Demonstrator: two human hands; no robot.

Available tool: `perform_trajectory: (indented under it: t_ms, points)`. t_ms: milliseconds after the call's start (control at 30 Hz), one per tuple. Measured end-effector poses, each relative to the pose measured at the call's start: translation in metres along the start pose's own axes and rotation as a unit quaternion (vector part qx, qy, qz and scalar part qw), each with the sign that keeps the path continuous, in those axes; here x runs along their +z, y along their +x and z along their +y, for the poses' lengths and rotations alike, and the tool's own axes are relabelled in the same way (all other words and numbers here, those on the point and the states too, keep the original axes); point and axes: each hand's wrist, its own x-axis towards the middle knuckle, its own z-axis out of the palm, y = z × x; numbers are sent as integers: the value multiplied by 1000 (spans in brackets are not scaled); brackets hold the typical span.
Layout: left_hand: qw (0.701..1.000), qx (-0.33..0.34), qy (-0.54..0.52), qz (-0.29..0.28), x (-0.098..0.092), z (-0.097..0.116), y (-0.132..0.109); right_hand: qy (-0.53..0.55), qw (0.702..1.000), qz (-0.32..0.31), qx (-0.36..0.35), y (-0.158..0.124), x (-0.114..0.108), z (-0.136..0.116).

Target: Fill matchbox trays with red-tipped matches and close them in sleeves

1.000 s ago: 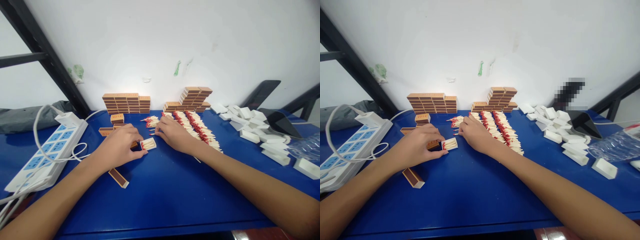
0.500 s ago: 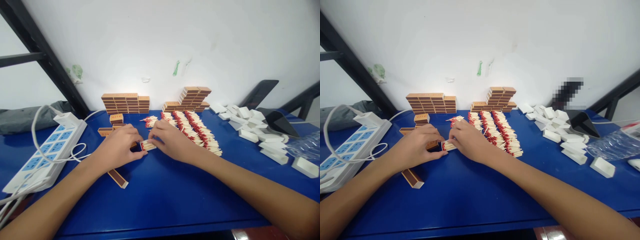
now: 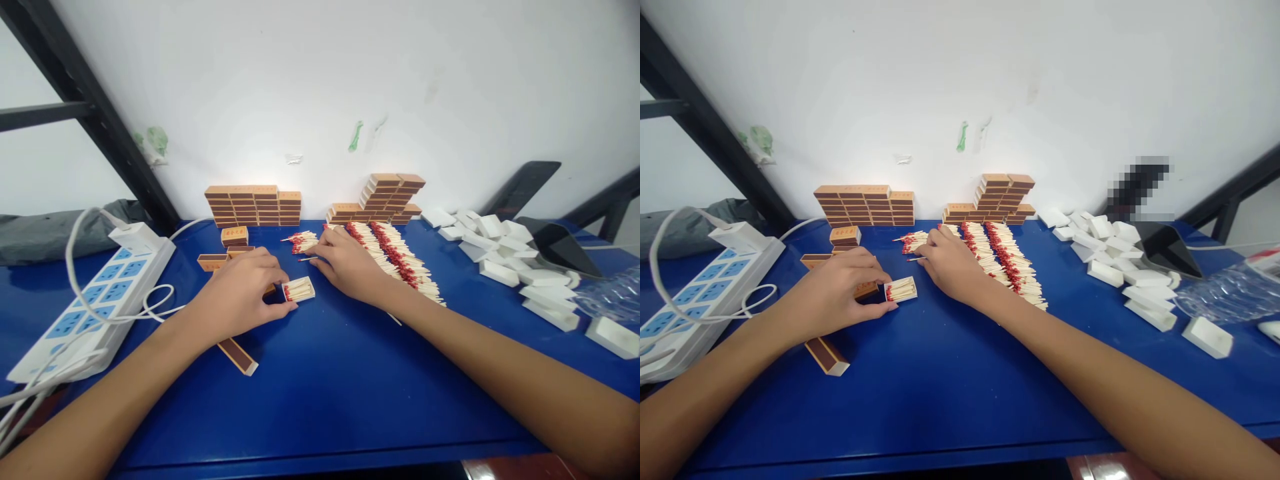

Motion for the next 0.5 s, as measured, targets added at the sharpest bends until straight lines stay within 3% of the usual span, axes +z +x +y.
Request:
perform_trajectory:
  t_ms: [333, 500]
  points:
    - [1000, 0, -1, 2, 0, -1, 0, -2, 1000, 0, 0, 2, 1, 0]
    - [1000, -1, -5, -1, 0, 0, 0, -1, 999, 38, 5, 3, -1, -1]
